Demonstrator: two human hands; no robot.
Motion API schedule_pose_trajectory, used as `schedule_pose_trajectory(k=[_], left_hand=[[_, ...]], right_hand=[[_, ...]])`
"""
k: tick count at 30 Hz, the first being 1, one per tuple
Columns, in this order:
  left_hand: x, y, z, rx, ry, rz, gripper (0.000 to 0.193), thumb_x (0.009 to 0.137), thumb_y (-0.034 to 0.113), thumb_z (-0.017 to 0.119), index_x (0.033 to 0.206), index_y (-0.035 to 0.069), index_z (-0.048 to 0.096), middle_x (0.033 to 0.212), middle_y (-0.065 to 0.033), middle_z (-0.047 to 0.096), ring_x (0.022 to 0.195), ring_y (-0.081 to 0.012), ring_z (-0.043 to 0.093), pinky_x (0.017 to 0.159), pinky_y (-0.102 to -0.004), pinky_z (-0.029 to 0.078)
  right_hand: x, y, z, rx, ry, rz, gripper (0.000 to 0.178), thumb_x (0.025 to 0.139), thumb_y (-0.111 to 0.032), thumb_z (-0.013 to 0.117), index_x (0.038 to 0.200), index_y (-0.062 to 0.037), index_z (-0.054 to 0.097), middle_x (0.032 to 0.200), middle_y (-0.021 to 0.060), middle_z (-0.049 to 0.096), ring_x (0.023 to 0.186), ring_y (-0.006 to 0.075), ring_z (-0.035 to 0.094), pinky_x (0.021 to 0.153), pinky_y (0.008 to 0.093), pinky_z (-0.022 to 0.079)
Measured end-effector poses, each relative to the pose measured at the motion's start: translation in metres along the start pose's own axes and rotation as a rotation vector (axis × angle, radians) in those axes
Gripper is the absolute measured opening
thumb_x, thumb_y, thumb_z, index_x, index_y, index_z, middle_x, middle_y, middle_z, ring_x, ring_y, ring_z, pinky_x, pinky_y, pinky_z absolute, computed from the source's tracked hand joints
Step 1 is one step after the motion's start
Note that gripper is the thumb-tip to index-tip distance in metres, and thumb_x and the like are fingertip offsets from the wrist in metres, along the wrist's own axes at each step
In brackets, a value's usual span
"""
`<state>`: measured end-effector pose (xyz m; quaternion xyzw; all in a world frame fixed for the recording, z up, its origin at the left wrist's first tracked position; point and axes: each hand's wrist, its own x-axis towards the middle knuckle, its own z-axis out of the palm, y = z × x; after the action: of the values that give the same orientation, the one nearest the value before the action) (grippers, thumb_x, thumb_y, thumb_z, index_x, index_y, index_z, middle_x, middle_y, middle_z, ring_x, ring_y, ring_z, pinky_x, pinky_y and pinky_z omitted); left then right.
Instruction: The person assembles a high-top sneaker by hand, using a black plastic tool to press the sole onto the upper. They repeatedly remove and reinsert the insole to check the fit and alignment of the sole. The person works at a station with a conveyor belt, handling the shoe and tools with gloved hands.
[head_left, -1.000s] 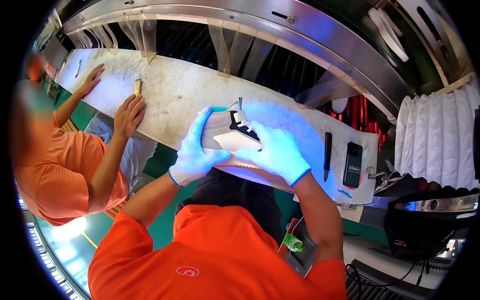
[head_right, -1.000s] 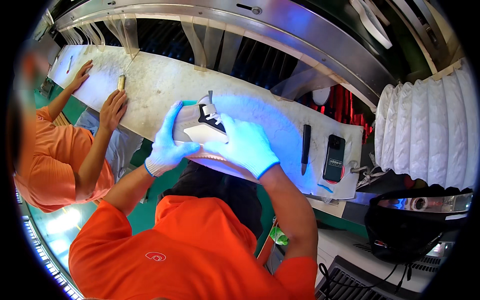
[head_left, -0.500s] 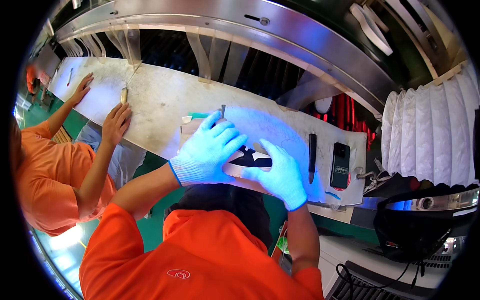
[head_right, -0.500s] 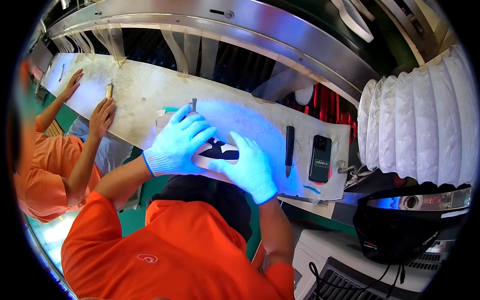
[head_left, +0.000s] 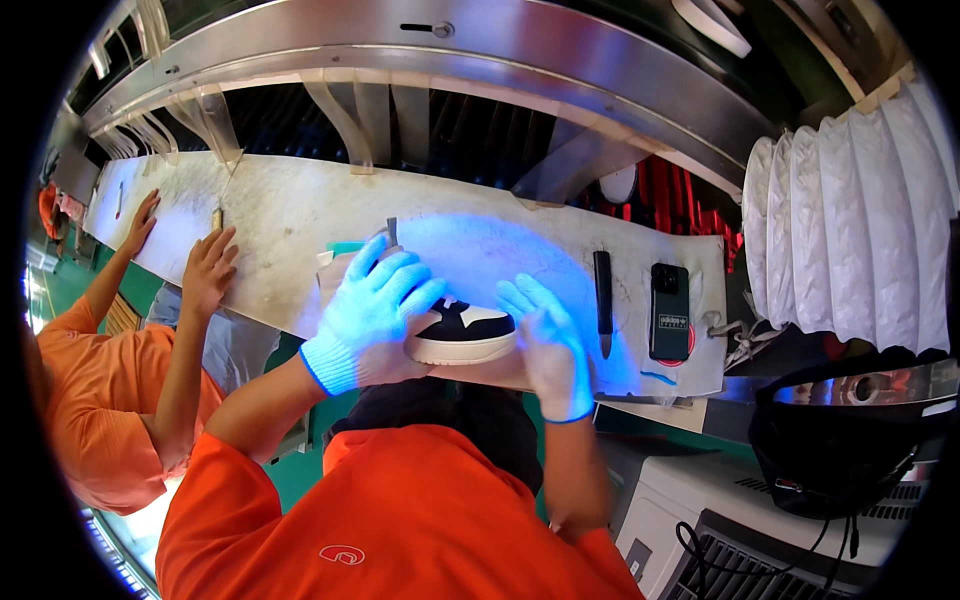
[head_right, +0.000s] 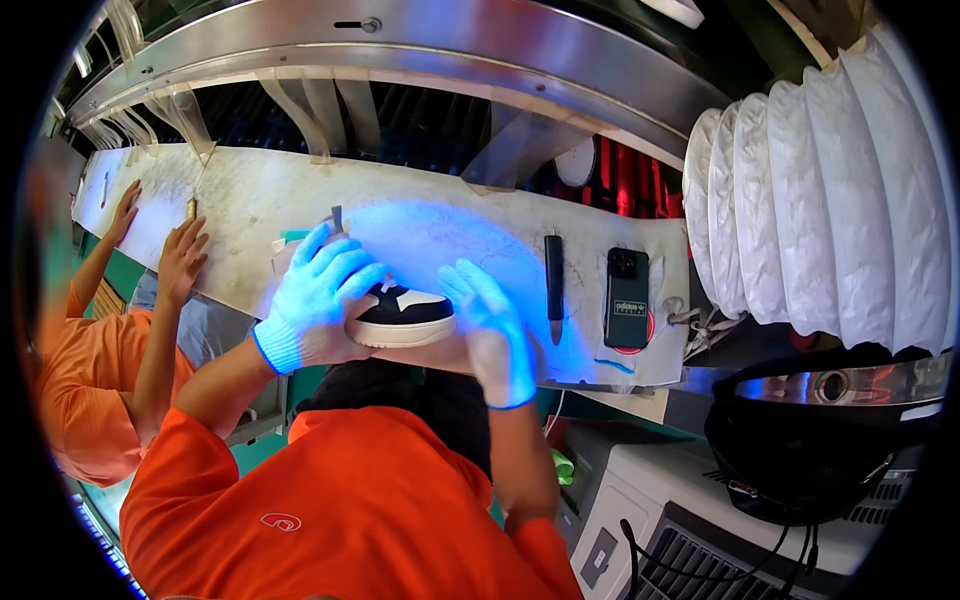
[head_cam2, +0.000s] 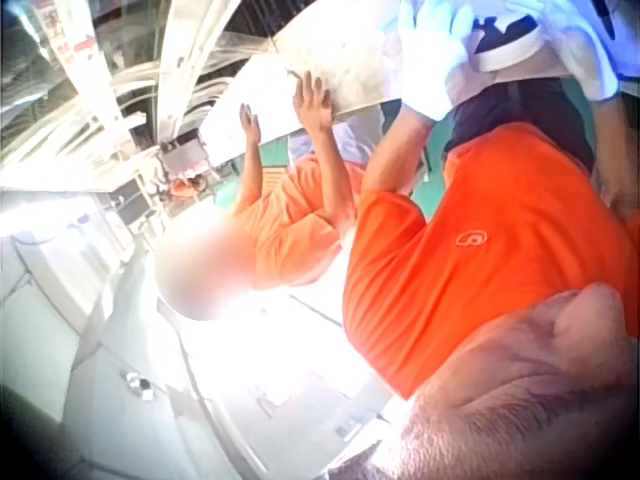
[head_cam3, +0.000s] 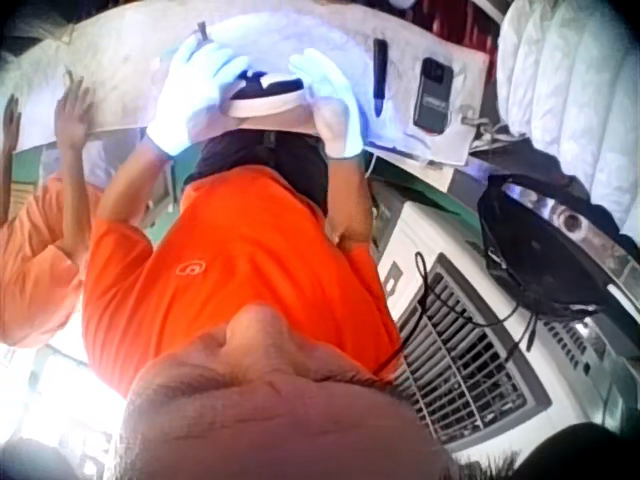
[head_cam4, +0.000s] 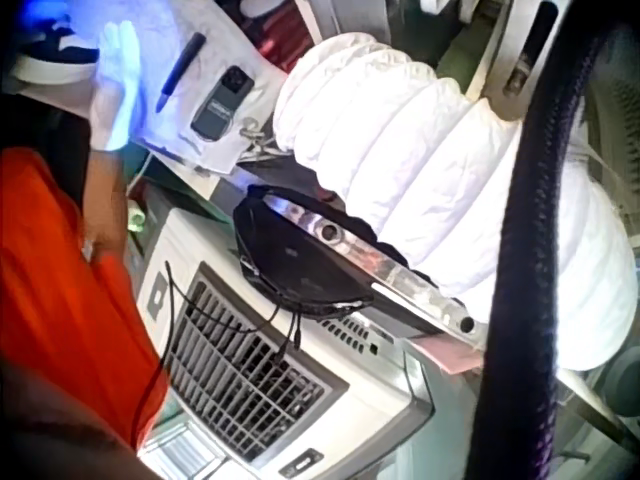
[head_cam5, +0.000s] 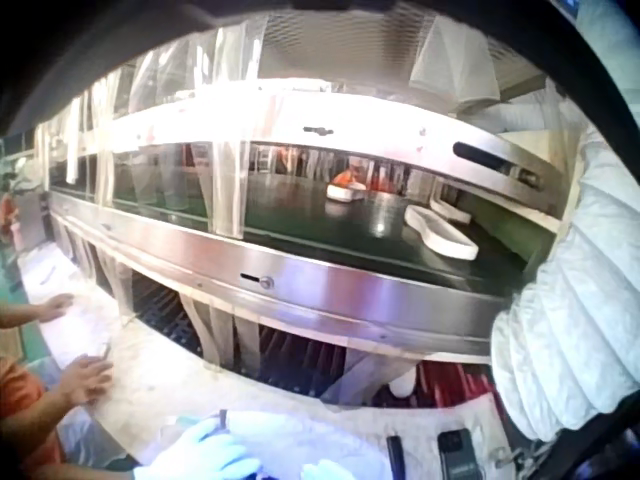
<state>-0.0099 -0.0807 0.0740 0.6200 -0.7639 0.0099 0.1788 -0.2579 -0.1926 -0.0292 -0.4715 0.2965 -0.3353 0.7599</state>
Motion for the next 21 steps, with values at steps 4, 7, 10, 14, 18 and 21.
schedule_pose_trajectory(k=[4,7,10,14,18,21], left_hand=[[-0.002,0.007,0.011,0.054,0.053,0.061,0.063,0.073,0.021,0.089,0.131,0.007,0.070,0.126,-0.0148,0.068,0.127,-0.0372,0.066,0.124,-0.0624,0.042],[-0.002,0.017,0.024,-0.016,0.030,0.101,0.069,0.068,0.017,0.087,0.134,0.004,0.069,0.128,-0.0172,0.068,0.126,-0.0409,0.065,0.121,-0.0615,0.044],[0.001,0.023,0.022,-0.123,0.076,0.147,0.075,0.064,0.015,0.089,0.135,0.002,0.069,0.131,-0.0205,0.069,0.126,-0.0455,0.065,0.117,-0.0608,0.047],[-0.012,0.039,0.011,-0.217,0.497,0.300,0.060,0.078,0.021,0.093,0.130,0.002,0.069,0.125,-0.0221,0.075,0.112,-0.0434,0.076,0.107,-0.0606,0.057],[-0.031,0.048,0.019,-0.358,0.647,0.255,0.066,0.077,0.023,0.099,0.131,0.004,0.065,0.129,-0.0246,0.075,0.120,-0.0461,0.075,0.115,-0.0644,0.054],[-0.063,0.049,0.008,-0.456,0.648,0.137,0.070,0.077,0.022,0.103,0.132,0.004,0.065,0.133,-0.0257,0.074,0.126,-0.0464,0.074,0.120,-0.0655,0.050]], right_hand=[[-0.011,0.024,0.036,0.018,-0.011,-0.097,0.066,0.099,-0.011,0.070,0.160,0.0103,0.054,0.148,0.0163,0.068,0.139,0.0245,0.063,0.118,0.0339,0.047],[-0.006,0.027,0.028,0.267,-0.008,-0.044,0.050,0.104,-0.011,0.066,0.149,0.0111,0.064,0.144,0.0183,0.072,0.137,0.0263,0.066,0.125,0.0405,0.045],[-0.022,-0.007,0.039,-0.081,0.041,-0.246,0.042,0.113,-0.014,0.055,0.145,0.0113,0.067,0.146,0.0232,0.072,0.139,0.0310,0.066,0.126,0.0456,0.046],[-0.067,-0.065,0.073,0.043,-0.106,-0.439,0.047,0.110,-0.016,0.066,0.149,0.0100,0.065,0.152,0.0244,0.068,0.147,0.0354,0.063,0.127,0.0484,0.046],[-0.087,-0.092,0.112,-0.560,-0.082,-0.548,0.055,0.100,-0.009,0.075,0.151,0.0074,0.065,0.157,0.0233,0.066,0.148,0.0357,0.063,0.127,0.0472,0.046],[-0.091,-0.077,0.124,-0.453,-0.199,-0.520,0.051,0.101,-0.001,0.068,0.151,0.0080,0.065,0.156,0.0228,0.067,0.148,0.0356,0.063,0.126,0.0460,0.046]])
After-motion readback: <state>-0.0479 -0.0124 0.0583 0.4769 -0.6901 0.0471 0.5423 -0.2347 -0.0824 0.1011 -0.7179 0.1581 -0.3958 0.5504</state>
